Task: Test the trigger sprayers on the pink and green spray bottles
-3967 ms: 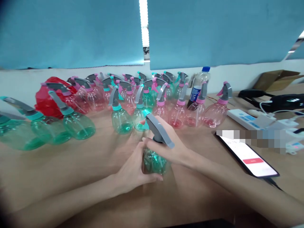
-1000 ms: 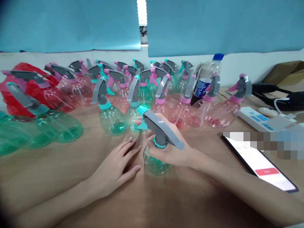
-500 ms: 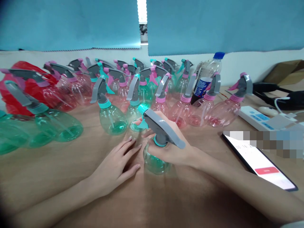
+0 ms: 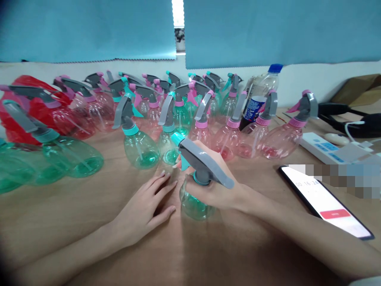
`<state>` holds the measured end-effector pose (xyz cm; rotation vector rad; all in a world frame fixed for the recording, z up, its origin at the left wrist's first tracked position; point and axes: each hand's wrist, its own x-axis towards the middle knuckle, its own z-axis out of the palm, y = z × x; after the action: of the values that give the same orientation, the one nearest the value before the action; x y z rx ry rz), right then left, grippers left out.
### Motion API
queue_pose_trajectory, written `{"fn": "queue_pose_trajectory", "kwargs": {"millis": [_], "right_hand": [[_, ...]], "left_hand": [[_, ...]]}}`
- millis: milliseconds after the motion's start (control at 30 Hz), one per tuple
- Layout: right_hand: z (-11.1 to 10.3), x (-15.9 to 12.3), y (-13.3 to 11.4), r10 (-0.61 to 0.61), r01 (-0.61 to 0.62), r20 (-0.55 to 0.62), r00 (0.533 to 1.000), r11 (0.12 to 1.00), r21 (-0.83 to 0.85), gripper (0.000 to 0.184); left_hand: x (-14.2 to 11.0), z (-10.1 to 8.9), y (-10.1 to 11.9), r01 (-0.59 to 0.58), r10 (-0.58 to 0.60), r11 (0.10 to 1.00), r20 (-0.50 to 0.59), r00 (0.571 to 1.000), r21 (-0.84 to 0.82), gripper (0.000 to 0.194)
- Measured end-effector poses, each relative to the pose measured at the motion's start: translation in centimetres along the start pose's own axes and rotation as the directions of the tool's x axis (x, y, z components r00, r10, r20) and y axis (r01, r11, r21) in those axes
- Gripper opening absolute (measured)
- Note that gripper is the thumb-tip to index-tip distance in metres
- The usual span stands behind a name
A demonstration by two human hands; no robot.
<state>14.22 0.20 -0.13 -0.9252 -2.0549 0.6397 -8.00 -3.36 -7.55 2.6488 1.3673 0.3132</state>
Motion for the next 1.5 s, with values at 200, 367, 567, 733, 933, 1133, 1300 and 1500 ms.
{"fn": "queue_pose_trajectory", "kwargs": {"millis": [200, 367, 567, 733, 933, 1133, 1300, 1500], "right_hand": [[0.1, 0.0, 0.1, -0.025, 0.021, 0.027, 0.999, 0.987, 0.159, 0.027], [0.4, -0.3, 0.6, -0.024, 0.013, 0.042, 0.999, 0.967, 0.253, 0.039], [0.8, -0.6, 0.8, 0.015, -0.027, 0.043, 0.999, 0.959, 0.283, 0.05], [0.5, -0.4, 0.4, 0.021, -0.028, 0.038, 0.999, 0.981, 0.192, 0.047], [0.2, -0.3, -0.4, 0.076, -0.076, 0.006, 0.997, 0.992, 0.097, 0.033], [0.2, -0.3, -0.4, 0.093, -0.093, 0.0, 0.996, 0.992, 0.088, 0.026], [0.3, -0.3, -0.1, 0.048, -0.047, -0.006, 0.999, 0.994, 0.096, 0.025], [0.3, -0.2, -0.1, 0.005, -0.003, -0.014, 1.0, 0.995, 0.095, 0.019]], "left_hand": [[0.1, 0.0, 0.1, 0.0, 0.0, 1.0, 0.003, 1.0, 0.005, 0.055], [0.1, 0.1, 0.1, -0.003, 0.003, 1.0, 0.002, 1.0, 0.011, 0.055], [0.1, 0.1, 0.0, -0.006, 0.006, 1.0, -0.005, 1.0, 0.013, 0.055], [0.0, 0.3, 0.0, -0.013, 0.014, 1.0, -0.025, 1.0, 0.02, 0.055], [-0.1, 0.3, 0.0, -0.004, 0.005, 0.999, -0.025, 1.0, 0.034, 0.059], [0.1, 0.3, 0.1, 0.003, -0.002, 1.0, -0.023, 1.0, 0.029, 0.058], [0.1, 0.1, 0.1, 0.001, -0.001, 1.0, -0.015, 1.0, 0.018, 0.058], [0.1, 0.1, 0.1, 0.004, -0.004, 1.0, -0.002, 1.0, 0.024, 0.059]]}}
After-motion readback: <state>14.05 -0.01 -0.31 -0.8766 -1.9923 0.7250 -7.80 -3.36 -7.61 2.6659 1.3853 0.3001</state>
